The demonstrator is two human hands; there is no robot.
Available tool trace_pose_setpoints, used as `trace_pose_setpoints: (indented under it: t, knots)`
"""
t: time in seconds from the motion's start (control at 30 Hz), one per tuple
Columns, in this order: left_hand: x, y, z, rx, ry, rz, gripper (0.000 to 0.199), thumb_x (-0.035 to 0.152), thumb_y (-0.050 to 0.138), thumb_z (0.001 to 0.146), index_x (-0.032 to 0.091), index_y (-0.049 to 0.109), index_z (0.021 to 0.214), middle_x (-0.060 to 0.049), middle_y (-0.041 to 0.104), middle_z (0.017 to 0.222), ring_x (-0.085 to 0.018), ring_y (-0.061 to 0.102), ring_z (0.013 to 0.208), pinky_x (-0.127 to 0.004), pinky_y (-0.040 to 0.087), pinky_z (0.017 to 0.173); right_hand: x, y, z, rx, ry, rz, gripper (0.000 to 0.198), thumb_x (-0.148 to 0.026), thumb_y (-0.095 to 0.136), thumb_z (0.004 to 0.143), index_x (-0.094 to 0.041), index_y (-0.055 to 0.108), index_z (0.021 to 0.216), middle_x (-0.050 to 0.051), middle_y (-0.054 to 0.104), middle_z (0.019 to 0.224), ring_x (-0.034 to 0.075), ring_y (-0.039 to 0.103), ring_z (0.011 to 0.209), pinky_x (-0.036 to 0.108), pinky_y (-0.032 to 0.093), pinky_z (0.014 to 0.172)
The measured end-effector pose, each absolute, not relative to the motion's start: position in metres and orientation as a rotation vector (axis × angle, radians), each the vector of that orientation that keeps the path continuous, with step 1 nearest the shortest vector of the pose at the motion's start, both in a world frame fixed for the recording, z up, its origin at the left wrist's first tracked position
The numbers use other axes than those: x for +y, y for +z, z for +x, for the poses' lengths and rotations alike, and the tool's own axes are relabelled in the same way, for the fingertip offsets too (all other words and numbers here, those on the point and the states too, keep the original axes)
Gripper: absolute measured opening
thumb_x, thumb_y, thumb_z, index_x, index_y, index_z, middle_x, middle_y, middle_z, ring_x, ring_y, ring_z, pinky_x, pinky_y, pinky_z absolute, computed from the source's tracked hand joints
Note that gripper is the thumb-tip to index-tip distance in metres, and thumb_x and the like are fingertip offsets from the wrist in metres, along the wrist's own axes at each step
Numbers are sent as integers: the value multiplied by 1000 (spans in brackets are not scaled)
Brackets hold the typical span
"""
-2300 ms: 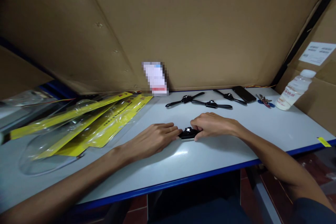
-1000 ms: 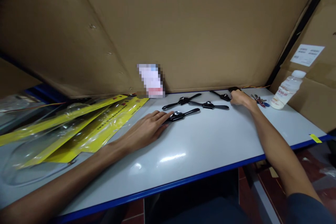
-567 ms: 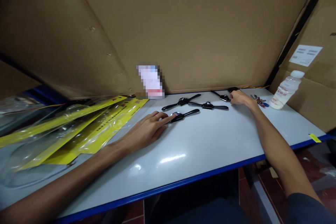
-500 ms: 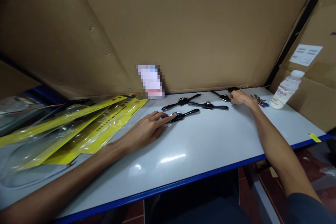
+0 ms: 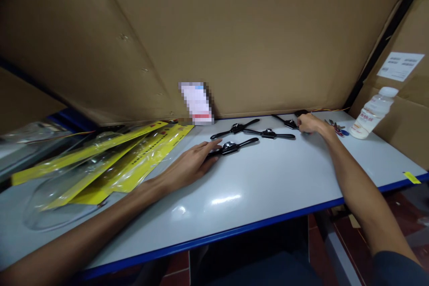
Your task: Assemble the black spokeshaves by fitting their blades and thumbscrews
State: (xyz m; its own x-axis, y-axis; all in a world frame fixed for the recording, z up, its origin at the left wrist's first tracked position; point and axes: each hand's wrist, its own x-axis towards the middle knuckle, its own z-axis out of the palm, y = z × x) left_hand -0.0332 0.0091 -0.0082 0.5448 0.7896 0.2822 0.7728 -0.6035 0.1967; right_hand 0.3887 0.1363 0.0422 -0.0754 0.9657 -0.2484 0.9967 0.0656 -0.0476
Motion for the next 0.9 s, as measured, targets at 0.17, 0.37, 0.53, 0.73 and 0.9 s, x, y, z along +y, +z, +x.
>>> trace_pose_setpoints:
  t: [0.17,0.37,0.53,0.73,0.9]
  knots:
    - [10,-6,-33,1368,530,2735,42,17,38,100,14,53,140,-15,68,126,-25,67,113,-44,56,98,132,50,388,2181,-239,2077,35,-14,66,81,-15,74,115,9,75,91,19,66,72,27,46,65]
    - [8,0,-29,1156,554,2814,40,11,40,99,17,65,129,-11,72,123,-23,65,114,-42,57,98,94,67,332,2710,85,1926,26,-23,55,92,-17,75,107,10,76,102,22,67,88,29,42,75]
    - [-3,3,-18,1093,536,2799,37,18,44,103,17,60,136,-10,72,116,-23,64,106,-43,57,93,41,57,267,3024,-236,1286,26,-30,56,96,-18,73,112,10,74,105,21,65,88,31,40,75]
    - [-9,0,-12,1156,501,2812,33,27,48,104,19,60,134,-7,66,104,-21,65,96,-38,57,86,11,52,245,2927,-169,1068,26,-23,57,96,-13,70,117,13,67,112,21,63,82,32,39,71]
    - [-8,-2,-13,1164,452,2860,34,27,46,104,18,61,134,-8,65,103,-23,64,96,-39,57,84,14,49,245,2970,-228,1046,16,-20,58,96,-16,71,105,9,67,105,18,59,78,30,37,69]
